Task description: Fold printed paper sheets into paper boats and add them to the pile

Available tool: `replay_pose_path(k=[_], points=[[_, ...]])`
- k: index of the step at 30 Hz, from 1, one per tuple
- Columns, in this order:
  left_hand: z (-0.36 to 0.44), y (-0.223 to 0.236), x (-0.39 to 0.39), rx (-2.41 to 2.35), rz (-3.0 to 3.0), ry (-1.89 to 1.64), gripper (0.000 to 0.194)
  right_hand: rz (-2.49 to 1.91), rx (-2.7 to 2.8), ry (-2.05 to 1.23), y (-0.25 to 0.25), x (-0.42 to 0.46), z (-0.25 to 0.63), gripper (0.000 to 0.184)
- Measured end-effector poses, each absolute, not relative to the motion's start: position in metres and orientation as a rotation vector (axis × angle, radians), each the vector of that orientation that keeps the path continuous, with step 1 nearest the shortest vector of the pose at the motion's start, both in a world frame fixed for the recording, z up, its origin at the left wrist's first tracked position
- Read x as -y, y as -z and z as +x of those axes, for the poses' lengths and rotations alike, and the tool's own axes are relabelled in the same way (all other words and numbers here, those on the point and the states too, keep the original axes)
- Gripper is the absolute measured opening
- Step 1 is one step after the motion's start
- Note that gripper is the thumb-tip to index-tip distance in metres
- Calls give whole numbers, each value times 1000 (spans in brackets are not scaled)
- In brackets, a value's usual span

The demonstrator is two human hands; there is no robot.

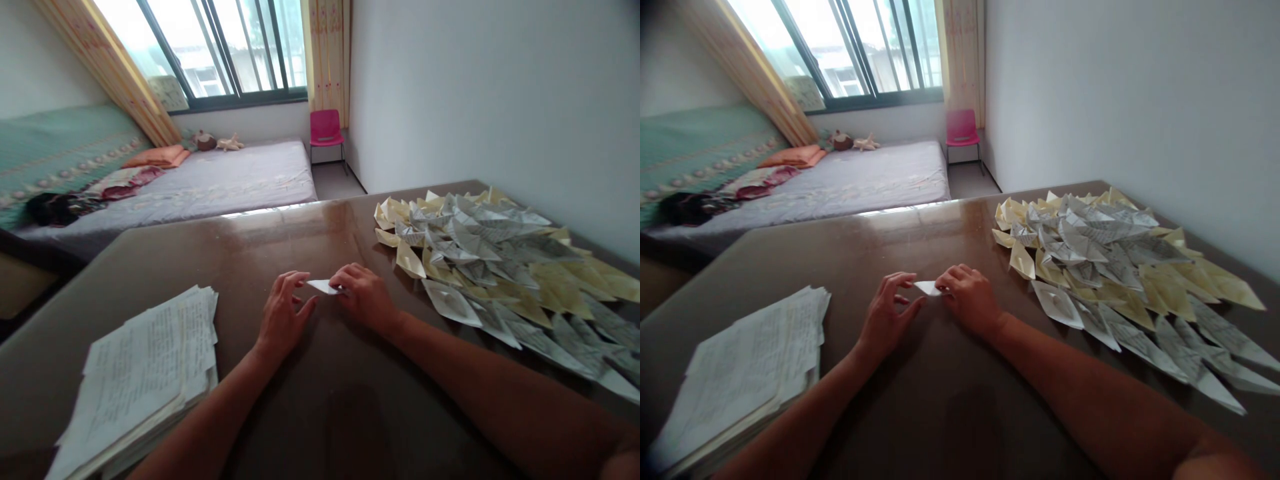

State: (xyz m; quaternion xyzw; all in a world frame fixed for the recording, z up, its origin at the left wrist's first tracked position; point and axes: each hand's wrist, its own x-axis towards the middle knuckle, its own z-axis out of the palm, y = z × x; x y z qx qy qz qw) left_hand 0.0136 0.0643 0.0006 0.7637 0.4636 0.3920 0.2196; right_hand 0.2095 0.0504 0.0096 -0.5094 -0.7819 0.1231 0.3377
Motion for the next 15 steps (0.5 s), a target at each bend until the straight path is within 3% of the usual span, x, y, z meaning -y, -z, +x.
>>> replay_pose_path(k=[2, 5, 11, 15], points=[[12, -2, -63, -1263, 2445, -1034, 28, -1356, 2238, -71, -12, -50, 212, 13], [10, -2, -63, -1130, 2720, -781, 21, -1350, 2449, 45, -12, -51, 214, 17], [6, 2, -66, -1069, 2758, -583, 26, -1283, 2567, -114, -17, -53, 224, 22], [5, 0, -67, -1047, 2776, -549, 26, -1288, 2543, -249, -19, -52, 232, 13]])
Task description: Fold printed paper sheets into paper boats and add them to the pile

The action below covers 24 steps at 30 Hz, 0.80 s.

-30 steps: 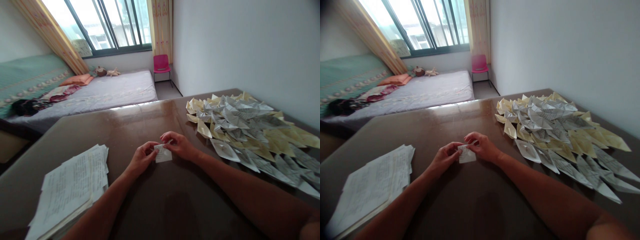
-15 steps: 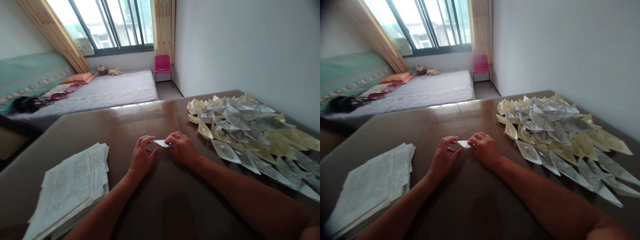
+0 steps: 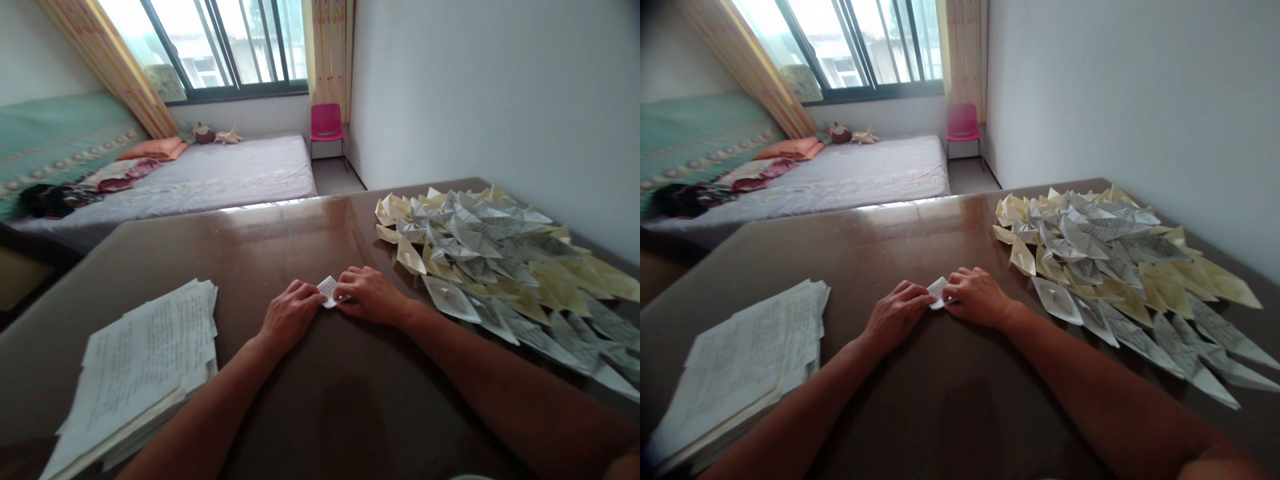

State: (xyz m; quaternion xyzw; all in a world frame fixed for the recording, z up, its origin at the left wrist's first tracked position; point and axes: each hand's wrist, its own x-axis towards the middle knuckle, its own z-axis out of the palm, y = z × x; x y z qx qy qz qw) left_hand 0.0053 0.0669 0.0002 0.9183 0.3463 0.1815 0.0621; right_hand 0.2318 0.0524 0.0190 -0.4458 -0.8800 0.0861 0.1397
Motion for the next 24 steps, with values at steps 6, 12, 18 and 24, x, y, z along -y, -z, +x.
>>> replay_pose_path(k=[6, 12, 18, 24], points=[[3, 1, -80, -1119, 2561, -608, 23, -1430, 2294, -627, -9, -58, 235, 18], [9, 5, -87, -1343, 2301, -643, 25, -1686, 2168, -597, -9, -57, 228, 15], [16, 5, -82, -1447, 2370, -601, 26, -1764, 2202, -496, -13, -52, 221, 21], [20, 4, -77, -1515, 2542, -506, 28, -1746, 2284, -339, -16, -46, 217, 24]])
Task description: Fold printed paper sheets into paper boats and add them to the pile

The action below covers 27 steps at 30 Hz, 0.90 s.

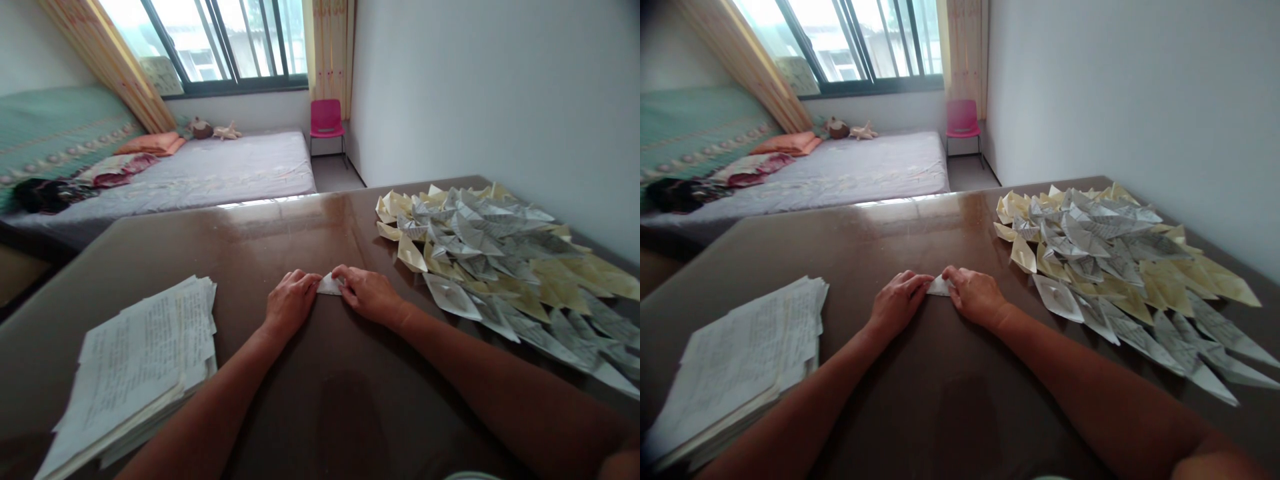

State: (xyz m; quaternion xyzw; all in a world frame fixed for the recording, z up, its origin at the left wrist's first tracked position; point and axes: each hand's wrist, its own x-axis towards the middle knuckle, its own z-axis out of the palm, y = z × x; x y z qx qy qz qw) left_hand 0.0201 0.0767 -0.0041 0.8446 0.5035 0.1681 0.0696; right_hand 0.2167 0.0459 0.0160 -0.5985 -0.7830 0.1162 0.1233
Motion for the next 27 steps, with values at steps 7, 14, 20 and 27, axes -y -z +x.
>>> replay_pose_path(k=[7, 14, 20, 27], points=[[20, 2, -70, -1288, 2816, -455, 29, -1739, 2528, -102, -26, -40, 212, 26], [20, -7, -57, -1118, 3017, -167, 37, -1703, 2693, 101, -29, -24, 203, 34], [25, -15, -44, -1269, 3050, -24, 37, -1728, 2764, 98, -32, -15, 199, 30], [22, -20, -43, -1459, 3072, 6, 28, -1749, 2802, 61, -41, -8, 198, 24]])
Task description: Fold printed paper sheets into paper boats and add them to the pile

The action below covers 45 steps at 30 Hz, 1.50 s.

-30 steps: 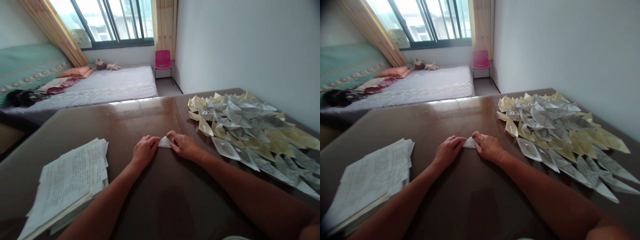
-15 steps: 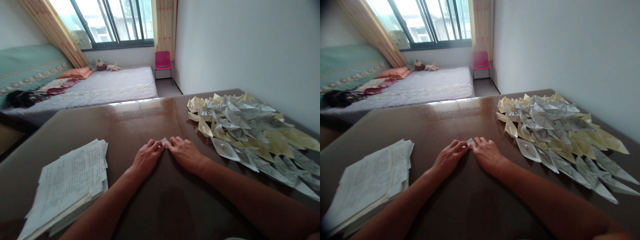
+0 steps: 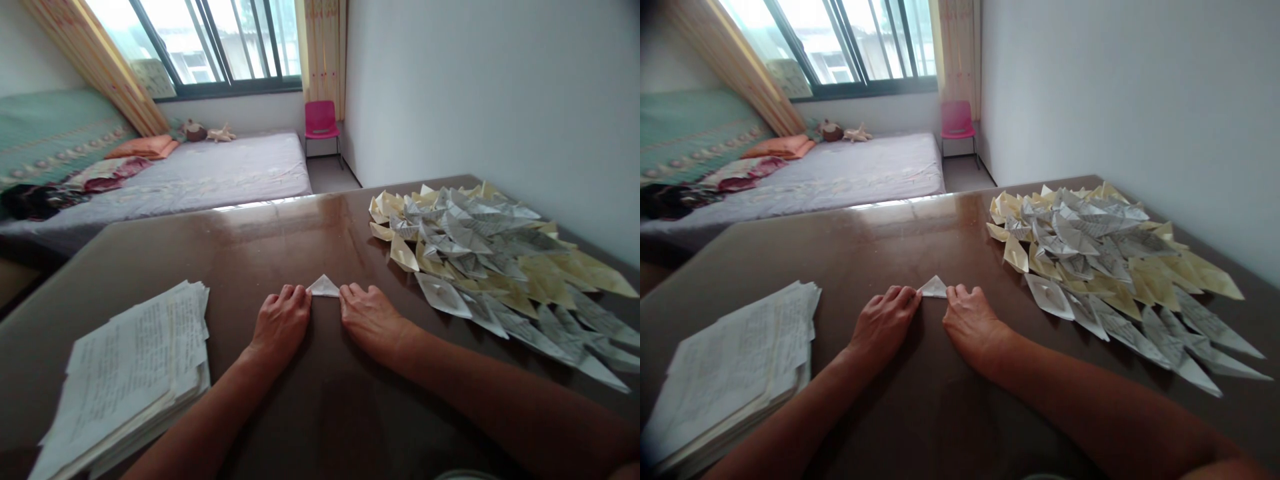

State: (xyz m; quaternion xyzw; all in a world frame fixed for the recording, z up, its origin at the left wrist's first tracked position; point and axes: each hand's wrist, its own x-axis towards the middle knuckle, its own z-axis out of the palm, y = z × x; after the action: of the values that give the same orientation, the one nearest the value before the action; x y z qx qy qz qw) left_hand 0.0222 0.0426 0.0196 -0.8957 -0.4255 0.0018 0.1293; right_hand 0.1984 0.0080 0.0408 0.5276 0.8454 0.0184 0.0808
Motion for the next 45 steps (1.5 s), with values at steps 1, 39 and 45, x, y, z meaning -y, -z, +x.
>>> replay_pose_path(k=[1, 39, 45], points=[[21, -19, -44, 1242, -2595, 4, 26, 1583, -2527, -26, -44, -10, 200, 23], [7, 1, -66, 1667, -2949, 1257, 29, 2081, -3001, 1422, 6, -64, 222, 22], [9, 1, -65, 1721, -3033, 1465, 28, 1995, -2976, 1701, 5, -63, 221, 38]])
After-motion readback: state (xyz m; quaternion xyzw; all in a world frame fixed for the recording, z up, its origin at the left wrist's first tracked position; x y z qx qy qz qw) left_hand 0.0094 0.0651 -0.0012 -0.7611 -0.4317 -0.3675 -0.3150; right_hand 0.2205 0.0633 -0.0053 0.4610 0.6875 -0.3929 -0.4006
